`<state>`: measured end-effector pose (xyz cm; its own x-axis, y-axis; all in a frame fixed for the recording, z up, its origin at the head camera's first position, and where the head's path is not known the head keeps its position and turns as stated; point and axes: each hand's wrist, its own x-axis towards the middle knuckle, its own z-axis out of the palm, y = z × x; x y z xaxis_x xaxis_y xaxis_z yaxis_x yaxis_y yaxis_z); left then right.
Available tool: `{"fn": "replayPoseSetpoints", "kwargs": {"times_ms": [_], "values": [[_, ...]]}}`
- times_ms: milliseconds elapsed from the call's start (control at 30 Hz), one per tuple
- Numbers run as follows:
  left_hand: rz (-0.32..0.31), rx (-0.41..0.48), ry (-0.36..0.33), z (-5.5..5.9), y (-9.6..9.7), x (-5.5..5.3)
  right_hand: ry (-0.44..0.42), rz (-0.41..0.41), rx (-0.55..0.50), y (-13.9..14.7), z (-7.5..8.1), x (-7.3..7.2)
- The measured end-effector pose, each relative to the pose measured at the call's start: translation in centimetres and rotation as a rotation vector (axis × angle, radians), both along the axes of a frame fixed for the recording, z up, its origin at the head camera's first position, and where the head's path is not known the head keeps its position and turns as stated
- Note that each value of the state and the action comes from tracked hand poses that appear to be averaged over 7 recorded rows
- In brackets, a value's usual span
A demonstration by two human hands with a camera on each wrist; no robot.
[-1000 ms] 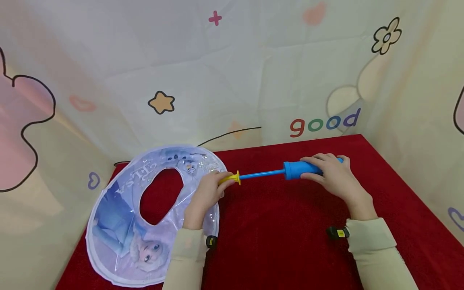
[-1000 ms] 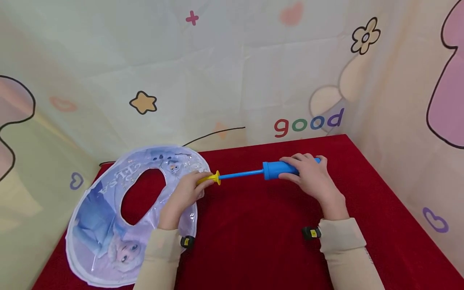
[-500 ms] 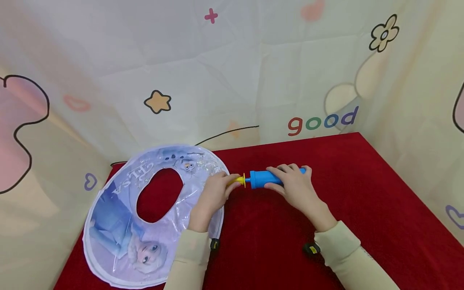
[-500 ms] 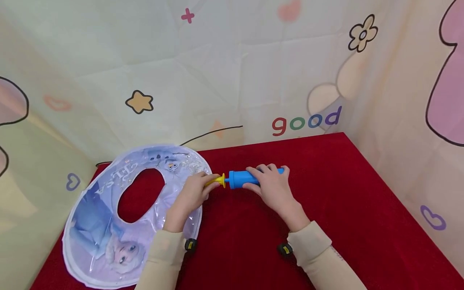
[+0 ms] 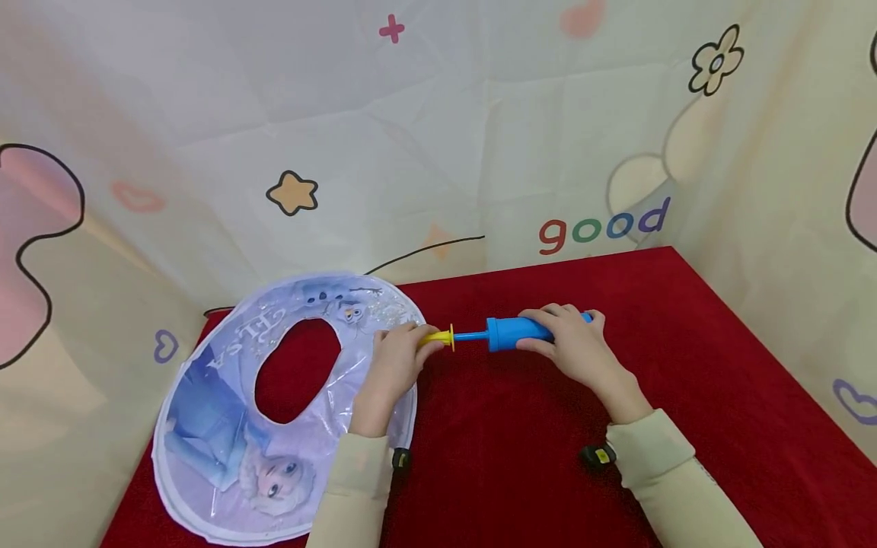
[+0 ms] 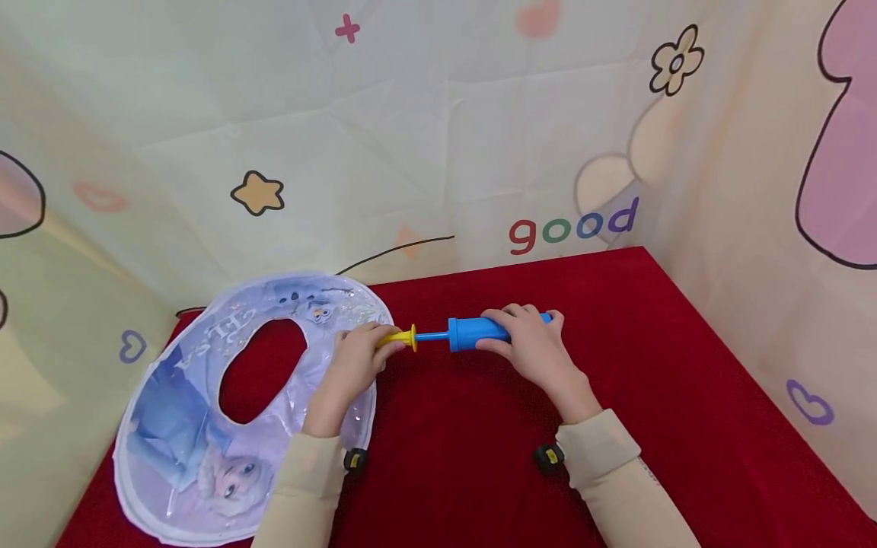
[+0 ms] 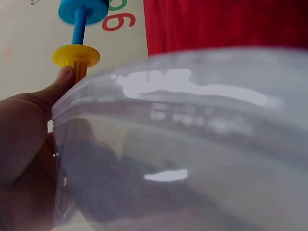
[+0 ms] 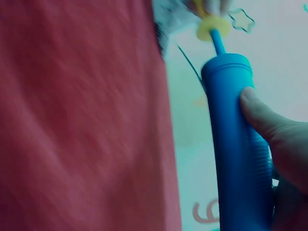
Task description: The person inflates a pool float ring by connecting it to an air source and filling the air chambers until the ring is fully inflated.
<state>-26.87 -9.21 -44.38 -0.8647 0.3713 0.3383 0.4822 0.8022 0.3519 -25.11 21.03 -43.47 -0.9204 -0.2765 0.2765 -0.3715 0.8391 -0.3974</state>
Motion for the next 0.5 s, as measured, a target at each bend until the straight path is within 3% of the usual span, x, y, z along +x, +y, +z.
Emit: {"fn": "replayPoseSetpoints", "kwargs": {"times_ms": [167,500], "values": [[0.058,0.023,0.018,-0.1,-0.6,-0.2,-0.046,-0.02,-0.012,2.6,1.1,-0.1],[0.066,0.071,0.027,-0.6,-1.1,-0.6,-0.059,-0.053,0.006,5.4,1.9,0.2]]}}
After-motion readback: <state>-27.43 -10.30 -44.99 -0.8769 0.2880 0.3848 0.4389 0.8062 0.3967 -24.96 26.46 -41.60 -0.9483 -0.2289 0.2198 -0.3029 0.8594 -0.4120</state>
